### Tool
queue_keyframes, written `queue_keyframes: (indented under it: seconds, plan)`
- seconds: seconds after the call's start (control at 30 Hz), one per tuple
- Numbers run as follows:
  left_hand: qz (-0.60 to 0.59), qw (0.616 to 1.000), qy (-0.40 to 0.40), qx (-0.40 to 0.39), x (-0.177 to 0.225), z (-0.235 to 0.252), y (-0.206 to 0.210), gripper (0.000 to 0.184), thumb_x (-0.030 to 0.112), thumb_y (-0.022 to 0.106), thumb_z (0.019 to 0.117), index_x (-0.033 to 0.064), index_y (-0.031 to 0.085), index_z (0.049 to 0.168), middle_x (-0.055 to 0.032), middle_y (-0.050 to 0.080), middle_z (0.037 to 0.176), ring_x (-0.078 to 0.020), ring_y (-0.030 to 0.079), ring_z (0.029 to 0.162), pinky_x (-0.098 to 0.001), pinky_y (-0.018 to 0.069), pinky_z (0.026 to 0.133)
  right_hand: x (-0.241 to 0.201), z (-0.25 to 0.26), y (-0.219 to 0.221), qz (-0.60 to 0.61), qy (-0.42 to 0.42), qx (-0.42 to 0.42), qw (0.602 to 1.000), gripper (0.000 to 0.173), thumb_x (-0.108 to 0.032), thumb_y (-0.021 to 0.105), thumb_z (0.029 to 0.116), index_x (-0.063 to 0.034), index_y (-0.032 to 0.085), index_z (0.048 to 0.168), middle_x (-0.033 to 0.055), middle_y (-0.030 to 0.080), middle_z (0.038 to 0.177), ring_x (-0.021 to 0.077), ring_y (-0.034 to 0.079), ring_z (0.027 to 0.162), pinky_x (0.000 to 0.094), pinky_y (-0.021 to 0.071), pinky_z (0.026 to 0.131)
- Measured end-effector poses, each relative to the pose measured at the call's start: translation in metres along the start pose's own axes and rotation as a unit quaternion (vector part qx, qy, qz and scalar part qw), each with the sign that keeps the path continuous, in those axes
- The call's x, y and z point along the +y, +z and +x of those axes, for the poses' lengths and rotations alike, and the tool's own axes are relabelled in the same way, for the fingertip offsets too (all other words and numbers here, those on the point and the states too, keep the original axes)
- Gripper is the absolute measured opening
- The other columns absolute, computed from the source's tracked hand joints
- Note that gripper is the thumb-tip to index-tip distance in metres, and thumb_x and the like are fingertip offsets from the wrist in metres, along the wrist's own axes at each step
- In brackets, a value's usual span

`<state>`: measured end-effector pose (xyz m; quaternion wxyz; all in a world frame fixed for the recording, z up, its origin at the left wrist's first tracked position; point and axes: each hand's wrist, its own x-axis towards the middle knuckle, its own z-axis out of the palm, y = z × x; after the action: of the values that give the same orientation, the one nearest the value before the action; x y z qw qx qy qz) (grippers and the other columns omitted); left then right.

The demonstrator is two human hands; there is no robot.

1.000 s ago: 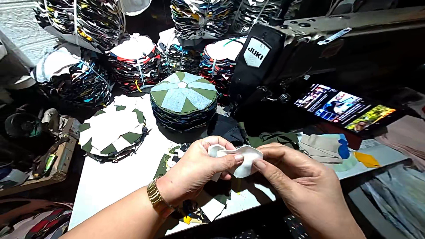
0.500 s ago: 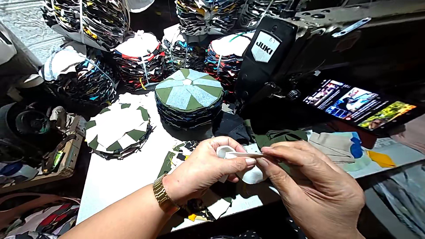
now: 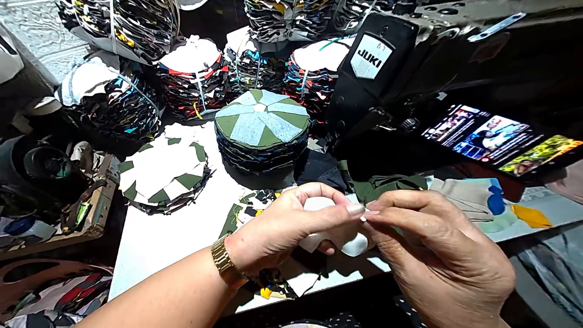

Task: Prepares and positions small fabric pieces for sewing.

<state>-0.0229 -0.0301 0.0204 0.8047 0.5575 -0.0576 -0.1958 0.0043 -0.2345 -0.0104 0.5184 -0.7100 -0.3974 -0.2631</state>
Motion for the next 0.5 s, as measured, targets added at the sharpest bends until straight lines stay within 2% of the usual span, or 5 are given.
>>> queue_keyframes:
  seconds: [0.07,0.23,0.37,0.47,0.5]
  plan:
    - [0.009,1.000,-0.009,-0.003,0.003,-0.002,0.000,0.015,0.016,0.061,0.1024,0.0072,0.066,0.112,-0.0072,0.067,0.092,-0.0075,0.064,0.070,-0.0196,0.0546,0.061,-0.001,0.001,0.000,-0.014,-0.020,-0.017,1.000,0.013,-0.011,0.071,0.0948,-0.0170,0.074,0.106,-0.0009,0.064,0.114,0.0083,0.063,0.105,0.0224,0.0564,0.089]
    - [0.044,0.998,0.013,0.051,0.005,-0.006,-0.001,0.007,0.008,0.059,0.1020,0.0066,0.065,0.100,-0.0028,0.065,0.082,-0.0033,0.060,0.063,-0.0158,0.0527,0.057,-0.006,0.005,0.000,-0.057,-0.054,-0.037,0.996,0.013,-0.009,0.067,0.0966,-0.0103,0.069,0.109,0.0031,0.059,0.121,0.0094,0.059,0.113,0.0241,0.0527,0.097]
    - [-0.042,0.991,0.064,0.110,0.012,0.003,-0.015,0.011,0.011,0.054,0.1051,0.0064,0.063,0.108,-0.0057,0.069,0.094,-0.0100,0.066,0.080,-0.0256,0.0564,0.072,-0.009,0.014,-0.012,-0.028,-0.014,-0.036,0.999,0.010,-0.013,0.064,0.0996,-0.0140,0.067,0.110,-0.0017,0.063,0.123,0.0103,0.063,0.114,0.0271,0.0564,0.095]
    - [-0.097,0.984,0.069,0.132,0.022,0.005,-0.023,0.017,0.015,0.050,0.1075,0.0066,0.059,0.118,-0.0120,0.071,0.119,-0.0163,0.071,0.102,-0.0305,0.0581,0.086,-0.002,0.015,-0.028,-0.017,0.037,-0.036,0.999,0.014,-0.018,0.064,0.0997,-0.0167,0.065,0.114,-0.0054,0.069,0.109,0.0087,0.068,0.102,0.0294,0.0585,0.091]
    - [-0.118,0.981,0.069,0.137,0.023,0.004,-0.023,0.018,0.015,0.050,0.1074,0.0066,0.059,0.120,-0.0125,0.071,0.120,-0.0175,0.070,0.104,-0.0314,0.0584,0.087,-0.001,0.014,-0.033,-0.028,0.057,-0.046,0.997,0.015,-0.019,0.064,0.0994,-0.0156,0.065,0.114,-0.0054,0.069,0.106,0.0075,0.067,0.098,0.0280,0.0584,0.088]
